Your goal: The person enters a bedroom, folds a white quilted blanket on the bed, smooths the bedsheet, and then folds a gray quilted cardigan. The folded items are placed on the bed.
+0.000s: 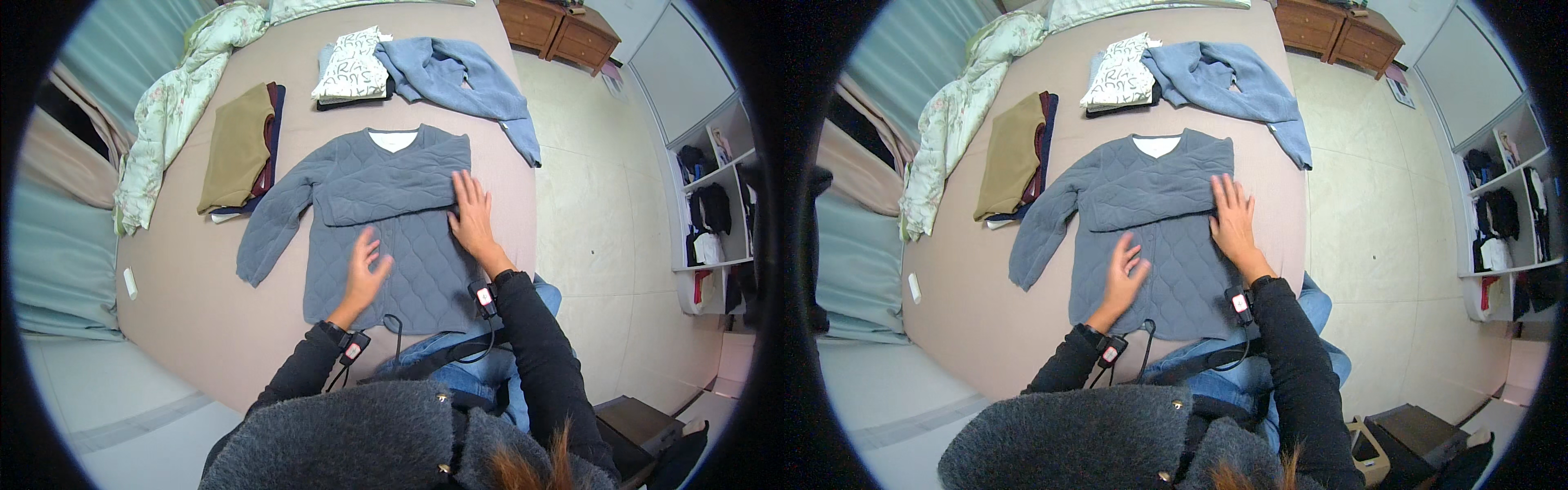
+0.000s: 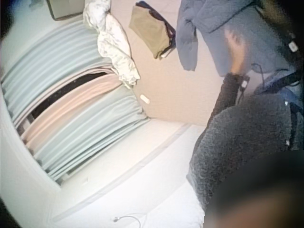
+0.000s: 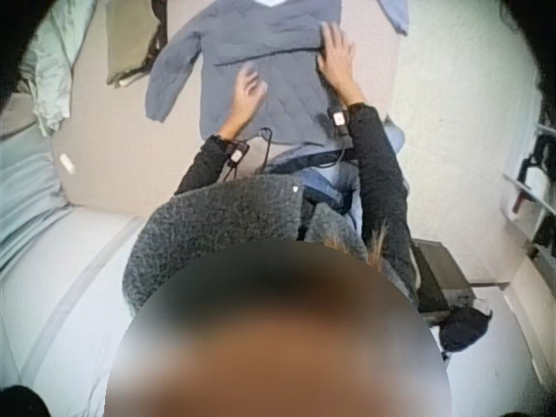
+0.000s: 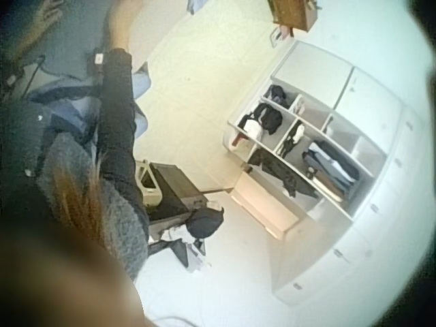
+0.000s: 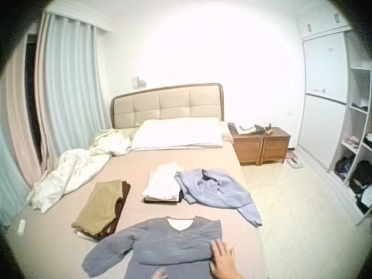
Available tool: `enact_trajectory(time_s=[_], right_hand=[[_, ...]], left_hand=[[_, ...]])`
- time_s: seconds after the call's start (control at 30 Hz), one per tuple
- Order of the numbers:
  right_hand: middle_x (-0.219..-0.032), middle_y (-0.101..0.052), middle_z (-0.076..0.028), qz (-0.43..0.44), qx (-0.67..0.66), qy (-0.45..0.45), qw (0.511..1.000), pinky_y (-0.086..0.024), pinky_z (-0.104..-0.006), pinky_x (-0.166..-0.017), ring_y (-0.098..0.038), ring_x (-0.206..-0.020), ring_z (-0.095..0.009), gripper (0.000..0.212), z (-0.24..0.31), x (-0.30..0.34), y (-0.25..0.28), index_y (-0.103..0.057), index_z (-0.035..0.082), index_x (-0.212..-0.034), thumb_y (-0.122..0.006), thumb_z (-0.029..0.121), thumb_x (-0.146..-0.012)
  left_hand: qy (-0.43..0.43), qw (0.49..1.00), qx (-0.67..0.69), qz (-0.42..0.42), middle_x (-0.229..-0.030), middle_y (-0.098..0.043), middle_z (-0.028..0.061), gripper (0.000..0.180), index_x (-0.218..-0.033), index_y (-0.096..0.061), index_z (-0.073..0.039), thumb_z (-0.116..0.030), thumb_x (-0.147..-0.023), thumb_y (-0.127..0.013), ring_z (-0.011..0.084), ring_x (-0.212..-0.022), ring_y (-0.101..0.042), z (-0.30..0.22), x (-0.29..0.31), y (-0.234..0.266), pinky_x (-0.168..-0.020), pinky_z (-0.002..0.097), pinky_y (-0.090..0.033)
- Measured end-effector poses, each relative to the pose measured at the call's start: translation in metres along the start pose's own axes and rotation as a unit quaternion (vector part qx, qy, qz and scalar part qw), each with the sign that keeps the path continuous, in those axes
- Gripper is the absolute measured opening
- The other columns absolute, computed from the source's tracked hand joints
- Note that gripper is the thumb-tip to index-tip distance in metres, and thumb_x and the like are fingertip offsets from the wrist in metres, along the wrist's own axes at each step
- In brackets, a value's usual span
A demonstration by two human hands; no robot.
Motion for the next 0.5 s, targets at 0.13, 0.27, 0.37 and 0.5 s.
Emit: enact_trajectory(time_s=[0.13,0.27,0.37,0.5], right_hand=[[-0.132,-0.037,-0.034,-0.098,-0.142,-0.177,0.969,-0.036,-0.0459,-0.103,-0.042,-0.122,-0.044,0.086,-0.033,0.005,-0.015,-0.023,0.002,-0.146,-0.07,0.003,-0.074],[-0.118,-0.051,-0.025,-0.097,-0.106,-0.213,0.967,-0.044,-0.0477,-0.091,-0.052,-0.107,-0.043,0.06,-0.05,0.0,-0.023,-0.035,0.002,-0.137,-0.06,0.006,-0.082],[-0.113,-0.055,-0.021,-0.112,-0.068,-0.234,0.963,-0.045,-0.0495,-0.086,-0.055,-0.102,-0.04,0.043,-0.06,0.007,-0.017,-0.043,0.002,-0.128,-0.053,0.009,-0.086],[-0.11,-0.055,-0.019,-0.099,0.022,-0.354,0.93,-0.046,-0.0487,-0.082,-0.057,-0.098,-0.038,0.035,-0.074,0.027,-0.017,-0.048,0.003,-0.121,-0.051,0.012,-0.087]], left_hand=[[0.206,0.894,0.294,-0.269,-0.135,-0.04,0.0191,0.075,-0.144,-0.025,-0.006,-0.017,-0.086,-0.071,0.0213,-0.119,-0.049,0.034,-0.029,0.044,-0.081,0.0323,-0.054],[0.186,0.918,0.14,-0.322,-0.127,-0.052,0.0149,0.064,-0.14,-0.033,-0.004,-0.007,-0.086,-0.067,0.0251,-0.119,-0.048,0.014,-0.069,0.058,-0.092,0.0321,-0.049],[-0.099,0.95,-0.037,-0.295,-0.123,-0.056,0.0152,0.053,-0.131,-0.047,0.0,-0.002,-0.082,-0.067,0.0271,-0.12,-0.05,-0.033,-0.096,0.06,-0.103,0.0344,-0.039],[-0.03,0.97,0.062,-0.233,-0.129,-0.057,0.0125,0.046,-0.124,-0.057,-0.001,0.002,-0.079,-0.067,0.0245,-0.124,-0.049,-0.005,-0.111,0.054,-0.106,0.035,-0.034]])
Point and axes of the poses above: each hand's wrist, its own x-axis away from the middle knuckle, its own y-axis out of the back of the hand, z = x × y, the point moved 7 cm from there along -x, towards the middle knuckle
